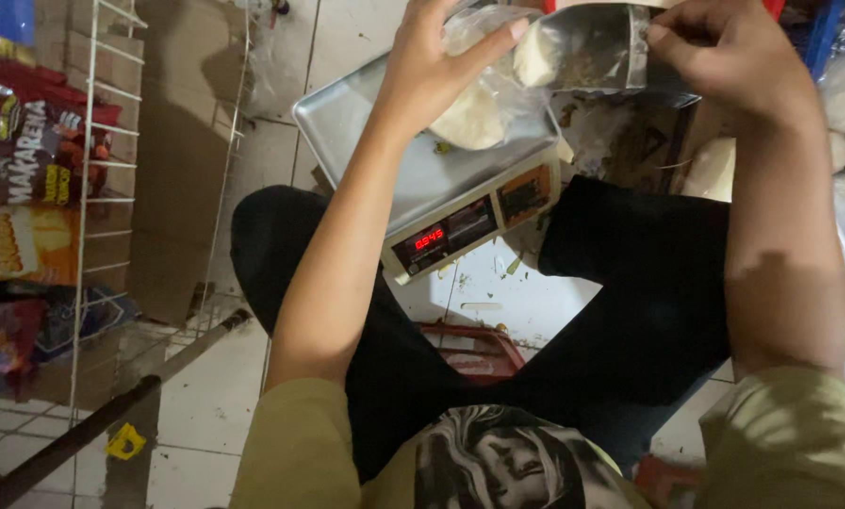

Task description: The person scoops sugar from a red bin into a plastic bag, weighs the bag on a digital scale, and ties it closed by hand.

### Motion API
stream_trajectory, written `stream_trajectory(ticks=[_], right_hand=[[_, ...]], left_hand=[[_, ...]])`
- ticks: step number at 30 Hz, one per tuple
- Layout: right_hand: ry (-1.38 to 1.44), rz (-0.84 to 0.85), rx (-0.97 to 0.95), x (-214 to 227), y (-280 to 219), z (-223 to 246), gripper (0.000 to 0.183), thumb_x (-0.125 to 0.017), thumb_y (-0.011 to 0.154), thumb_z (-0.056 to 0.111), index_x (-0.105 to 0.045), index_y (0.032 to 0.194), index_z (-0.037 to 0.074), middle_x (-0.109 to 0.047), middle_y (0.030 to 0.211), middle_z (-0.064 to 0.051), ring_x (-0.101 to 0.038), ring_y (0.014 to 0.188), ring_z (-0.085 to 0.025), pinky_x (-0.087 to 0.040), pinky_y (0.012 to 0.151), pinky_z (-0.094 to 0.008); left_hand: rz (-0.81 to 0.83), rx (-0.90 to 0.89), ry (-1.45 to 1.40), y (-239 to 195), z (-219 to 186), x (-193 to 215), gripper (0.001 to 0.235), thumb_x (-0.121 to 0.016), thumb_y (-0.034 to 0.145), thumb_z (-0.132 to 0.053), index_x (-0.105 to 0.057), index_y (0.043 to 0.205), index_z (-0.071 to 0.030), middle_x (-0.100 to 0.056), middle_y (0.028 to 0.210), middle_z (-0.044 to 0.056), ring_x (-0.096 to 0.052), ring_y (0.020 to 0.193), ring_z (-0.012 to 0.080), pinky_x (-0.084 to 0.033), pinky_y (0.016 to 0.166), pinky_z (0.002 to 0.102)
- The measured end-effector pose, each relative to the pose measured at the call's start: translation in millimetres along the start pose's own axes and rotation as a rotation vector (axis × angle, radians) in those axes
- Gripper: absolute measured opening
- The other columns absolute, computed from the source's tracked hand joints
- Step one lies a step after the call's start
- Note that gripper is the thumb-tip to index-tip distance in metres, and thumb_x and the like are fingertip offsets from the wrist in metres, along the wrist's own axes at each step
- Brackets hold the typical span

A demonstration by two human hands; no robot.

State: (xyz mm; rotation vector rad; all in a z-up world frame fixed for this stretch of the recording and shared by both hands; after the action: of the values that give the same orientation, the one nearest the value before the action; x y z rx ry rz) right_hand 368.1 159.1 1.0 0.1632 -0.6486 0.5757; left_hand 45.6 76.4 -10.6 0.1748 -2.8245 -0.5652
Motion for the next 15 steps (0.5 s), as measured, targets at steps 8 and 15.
stream_trajectory(ticks=[8, 15], right_hand=[[-0.118, -0.002, -0.075, 1, 0, 14, 0.028, -0.069, 0.108, 0.024, -0.072, 0.111, -0.004, -0.067, 0.089, -0.008, -0.059, 0.080, -0.013, -0.046, 0.072, -0.029], [-0.296, -0.070, 0.048, -22, 9, 51, 0.025, -0.069, 0.107, 0.022, -0.074, 0.116, -0.001, -0.071, 0.098, -0.019, -0.070, 0.089, -0.026, -0.052, 0.081, -0.037]], left_hand=[[0.070, -0.031, 0.049, 1, 6, -9, 0.047, -0.083, 0.098, -0.024, -0.065, 0.139, -0.010, -0.069, 0.141, 0.010, -0.061, 0.138, 0.0244, -0.042, 0.121, 0.040], [0.073, 0.062, -0.093, 1, -1, -2, 0.047, -0.075, 0.096, -0.014, -0.063, 0.141, -0.008, -0.067, 0.142, 0.008, -0.062, 0.136, 0.0211, -0.045, 0.120, 0.035]])
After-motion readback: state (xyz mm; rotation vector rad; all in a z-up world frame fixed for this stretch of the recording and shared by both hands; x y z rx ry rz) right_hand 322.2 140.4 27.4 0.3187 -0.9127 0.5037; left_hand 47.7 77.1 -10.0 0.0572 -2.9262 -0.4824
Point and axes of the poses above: each hand's wrist, its own y-axis towards the middle knuckle, its own x-axis out of the back of the hand, z = x × y, the point moved 5 cm from there along y, towards the middle knuckle
